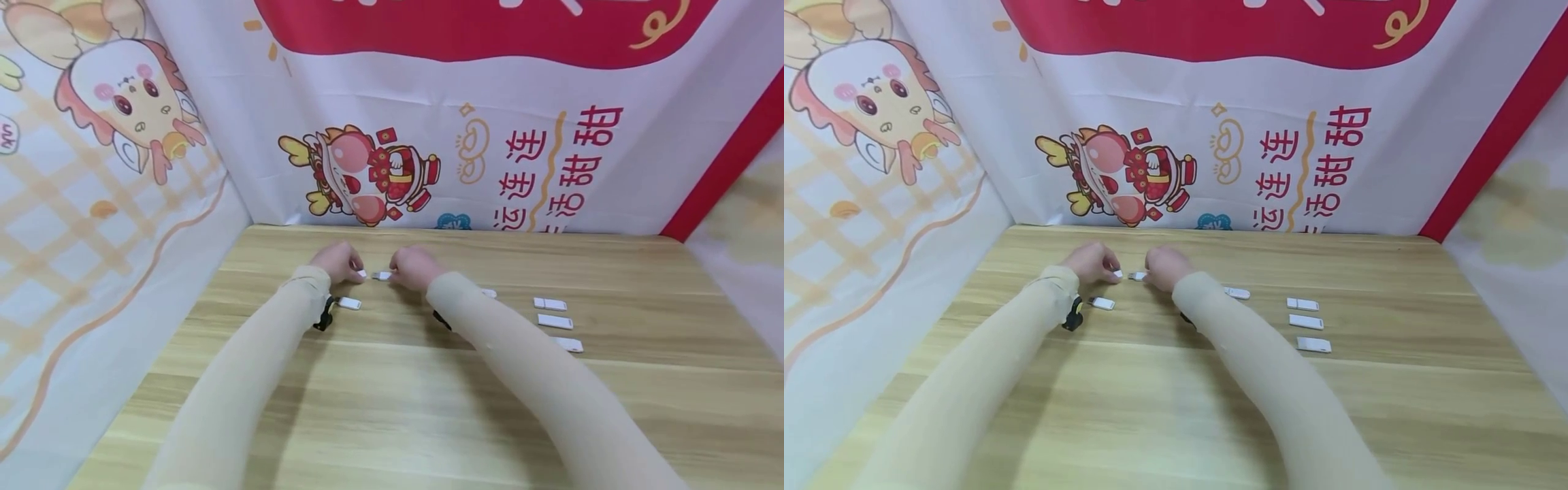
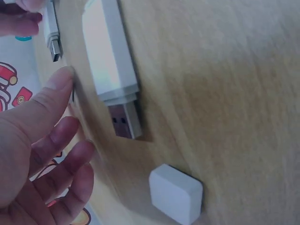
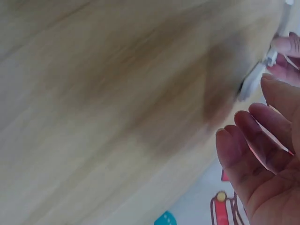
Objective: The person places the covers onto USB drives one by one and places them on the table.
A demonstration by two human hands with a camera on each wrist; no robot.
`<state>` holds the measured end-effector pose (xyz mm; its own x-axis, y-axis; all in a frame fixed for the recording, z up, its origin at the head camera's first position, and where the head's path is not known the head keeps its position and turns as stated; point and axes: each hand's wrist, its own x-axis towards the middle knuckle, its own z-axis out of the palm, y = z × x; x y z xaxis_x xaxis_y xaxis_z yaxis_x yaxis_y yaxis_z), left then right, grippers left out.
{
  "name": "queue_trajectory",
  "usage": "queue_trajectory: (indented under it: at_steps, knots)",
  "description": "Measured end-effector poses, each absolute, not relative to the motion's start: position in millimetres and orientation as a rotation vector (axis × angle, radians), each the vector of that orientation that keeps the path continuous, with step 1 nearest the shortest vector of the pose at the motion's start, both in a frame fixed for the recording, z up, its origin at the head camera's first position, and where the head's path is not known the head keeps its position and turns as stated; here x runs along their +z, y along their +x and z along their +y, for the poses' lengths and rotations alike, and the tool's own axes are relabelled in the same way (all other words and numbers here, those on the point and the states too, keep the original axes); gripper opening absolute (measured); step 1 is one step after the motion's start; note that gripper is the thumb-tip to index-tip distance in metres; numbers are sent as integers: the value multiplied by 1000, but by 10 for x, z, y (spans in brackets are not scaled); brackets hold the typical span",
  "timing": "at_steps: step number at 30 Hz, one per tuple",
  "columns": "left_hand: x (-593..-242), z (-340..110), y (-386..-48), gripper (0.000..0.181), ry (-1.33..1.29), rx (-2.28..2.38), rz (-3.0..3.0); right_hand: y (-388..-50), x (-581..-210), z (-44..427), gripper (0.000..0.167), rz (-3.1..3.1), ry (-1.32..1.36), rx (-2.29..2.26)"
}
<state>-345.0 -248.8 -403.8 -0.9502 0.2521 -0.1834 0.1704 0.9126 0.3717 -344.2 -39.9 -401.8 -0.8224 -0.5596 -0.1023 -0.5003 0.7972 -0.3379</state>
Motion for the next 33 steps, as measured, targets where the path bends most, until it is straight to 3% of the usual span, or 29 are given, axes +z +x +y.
queue_trajectory:
  at_steps: [5,12,21,25,33]
  knots:
    - [-4023,-2405,-3366,12,393,497,2897,-3377,-4051,-474,27,2823,-842,-409]
    - [-4058,-2353,-3338,13,452,475,2898,-3294,-4095,-459,16,2858,-786,-413]
    - [-3925,-2222,-3201,11,586,583,2870,-3035,-3908,-99,13,2862,-840,-620]
    - [-3678,-2073,-2945,13,769,575,2909,-2727,-3702,143,12,2925,-1026,-697]
    - [-3267,-1780,-2125,20,1293,543,2994,-1789,-3310,612,14,3073,-1344,-759]
